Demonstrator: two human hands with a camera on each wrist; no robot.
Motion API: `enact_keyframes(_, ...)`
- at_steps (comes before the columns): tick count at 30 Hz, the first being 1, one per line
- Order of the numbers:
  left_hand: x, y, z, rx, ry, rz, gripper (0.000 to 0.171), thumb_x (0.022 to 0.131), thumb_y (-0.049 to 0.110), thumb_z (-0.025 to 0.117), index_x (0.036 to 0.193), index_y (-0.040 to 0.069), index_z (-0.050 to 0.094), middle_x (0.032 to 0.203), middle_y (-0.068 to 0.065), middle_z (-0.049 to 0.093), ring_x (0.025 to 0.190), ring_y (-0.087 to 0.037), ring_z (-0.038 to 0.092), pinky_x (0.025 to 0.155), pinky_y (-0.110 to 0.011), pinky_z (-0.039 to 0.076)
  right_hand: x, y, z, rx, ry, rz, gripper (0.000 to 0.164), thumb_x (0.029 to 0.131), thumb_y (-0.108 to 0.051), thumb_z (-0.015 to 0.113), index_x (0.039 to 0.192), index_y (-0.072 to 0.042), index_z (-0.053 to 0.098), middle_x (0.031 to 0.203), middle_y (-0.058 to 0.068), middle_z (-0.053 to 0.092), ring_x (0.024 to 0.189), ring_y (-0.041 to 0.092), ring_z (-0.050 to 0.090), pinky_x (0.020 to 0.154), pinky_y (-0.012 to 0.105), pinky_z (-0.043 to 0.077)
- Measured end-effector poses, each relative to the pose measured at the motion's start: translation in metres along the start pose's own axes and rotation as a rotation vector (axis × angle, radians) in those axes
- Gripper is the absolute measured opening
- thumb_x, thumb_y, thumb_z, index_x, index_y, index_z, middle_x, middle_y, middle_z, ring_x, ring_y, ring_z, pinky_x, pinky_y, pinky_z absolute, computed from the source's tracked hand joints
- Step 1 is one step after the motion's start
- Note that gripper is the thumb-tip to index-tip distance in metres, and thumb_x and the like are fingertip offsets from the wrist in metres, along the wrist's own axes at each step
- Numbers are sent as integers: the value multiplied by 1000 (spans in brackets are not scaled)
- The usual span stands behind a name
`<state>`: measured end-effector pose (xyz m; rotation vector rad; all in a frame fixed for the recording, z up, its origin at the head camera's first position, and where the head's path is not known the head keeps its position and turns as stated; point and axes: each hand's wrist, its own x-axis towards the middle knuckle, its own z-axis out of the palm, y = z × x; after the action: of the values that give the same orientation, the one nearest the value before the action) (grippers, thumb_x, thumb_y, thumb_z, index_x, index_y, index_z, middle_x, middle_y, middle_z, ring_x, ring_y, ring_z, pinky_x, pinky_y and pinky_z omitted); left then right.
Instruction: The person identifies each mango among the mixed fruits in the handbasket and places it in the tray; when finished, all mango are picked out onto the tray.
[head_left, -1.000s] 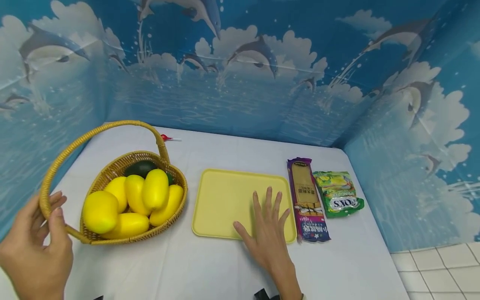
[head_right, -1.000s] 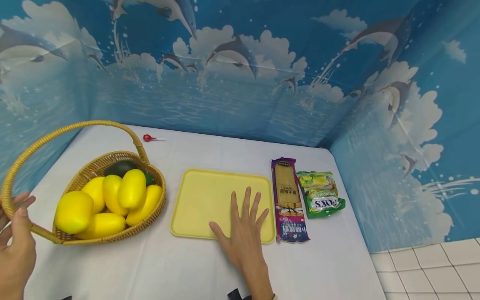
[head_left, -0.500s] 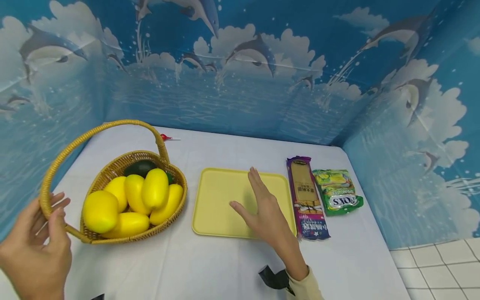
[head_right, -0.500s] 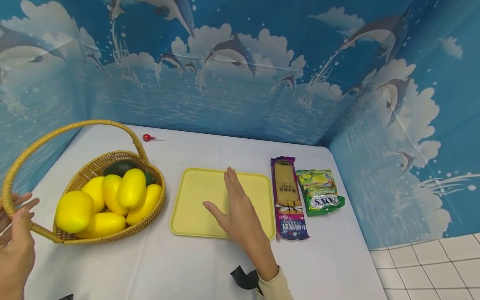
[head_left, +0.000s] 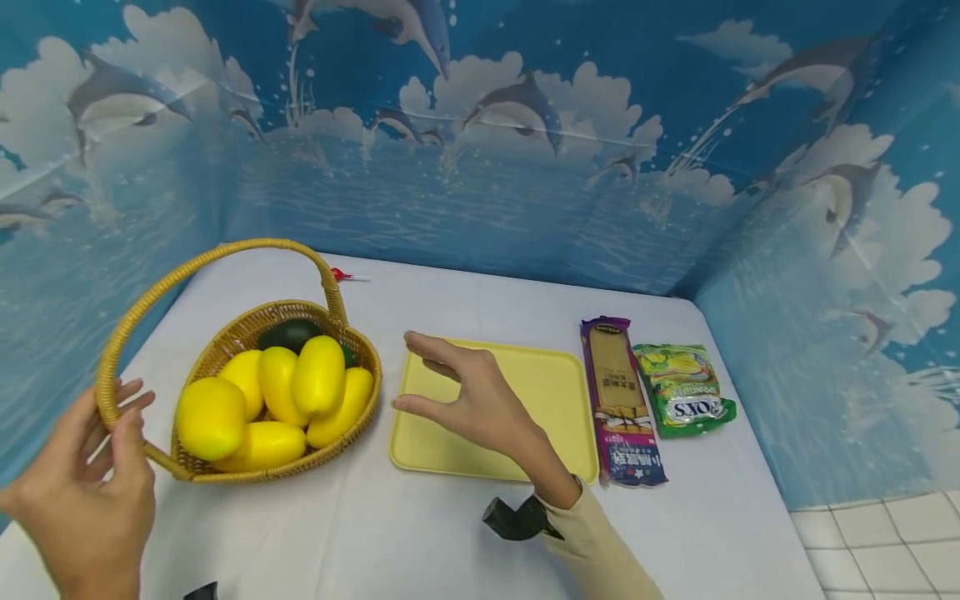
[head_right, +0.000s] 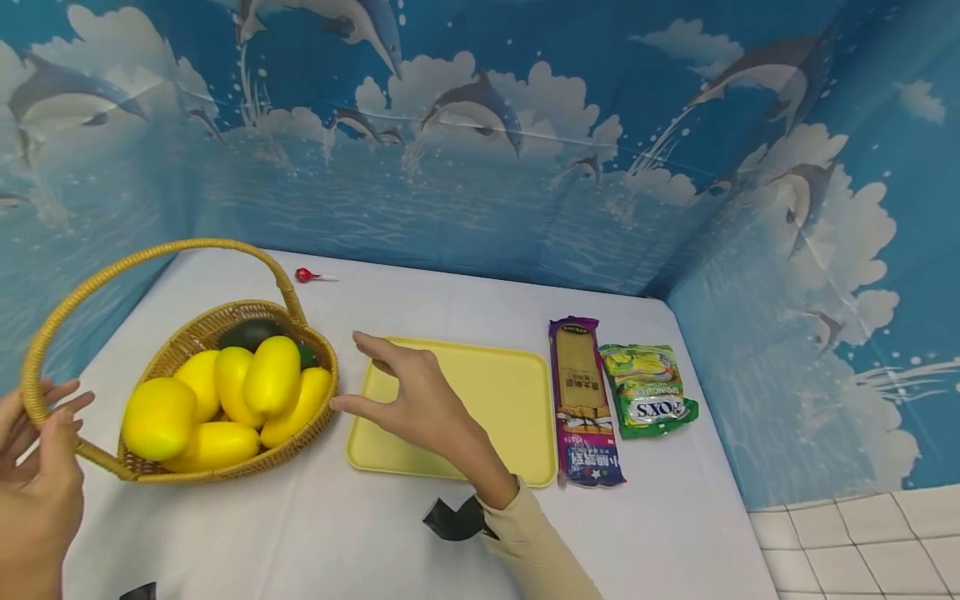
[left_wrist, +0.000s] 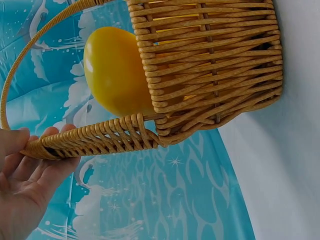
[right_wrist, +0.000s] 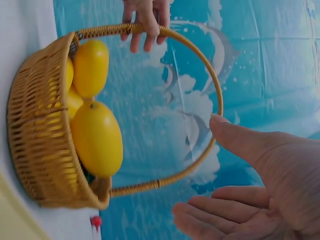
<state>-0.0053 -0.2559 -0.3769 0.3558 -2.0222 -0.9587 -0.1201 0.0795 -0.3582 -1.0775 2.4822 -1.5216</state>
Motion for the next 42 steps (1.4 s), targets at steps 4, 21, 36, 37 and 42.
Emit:
enact_keyframes(4, 1, 0, -1, 12, -17, 36, 41, 107, 9, 64, 146, 22, 68, 134, -10, 75, 111, 15, 66, 93, -8, 53, 21, -3, 7, 71, -126, 6, 70, 94, -17, 87, 155, -4, 56, 156, 14, 60, 142, 26, 60, 115, 26, 51)
enact_keyframes(21, 2, -3, -1, 17, -6, 52, 42, 106, 8, 66, 145, 22, 69, 130, -15, 76, 108, 18, 65, 89, -5, 51, 91, 8, 69, -325, -360, 160, 87, 95, -50, 82, 162, -6, 48, 155, 9, 61, 137, 21, 61, 113, 26, 51)
enact_keyframes(36, 2, -4, -4, 32, -49, 65, 42, 108, 10, 63, 148, 20, 65, 132, -22, 73, 111, 21, 61, 90, -5, 51, 99, 10, 86, -310, -310, 82, 77, 94, -35, 87, 154, -2, 53, 134, 9, 68, 99, 10, 63, 79, 8, 52)
enact_keyframes(37, 2, -4, -5, 34, -59, 65, 42, 108, 12, 62, 149, 19, 64, 132, -23, 73, 112, 22, 61, 91, -6, 51, 99, 10, 87, -304, -306, 79, 77, 94, -34, 87, 155, -1, 52, 136, 10, 68, 100, 10, 63, 80, 8, 52)
enact_keyframes(42, 2, -5, -6, 38, -74, 60, 42, 108, 15, 61, 150, 18, 63, 133, -23, 72, 112, 23, 60, 92, -6, 50, 99, 11, 88, -292, -296, 72, 74, 94, -28, 87, 154, -1, 53, 138, 12, 67, 102, 12, 64, 82, 8, 52)
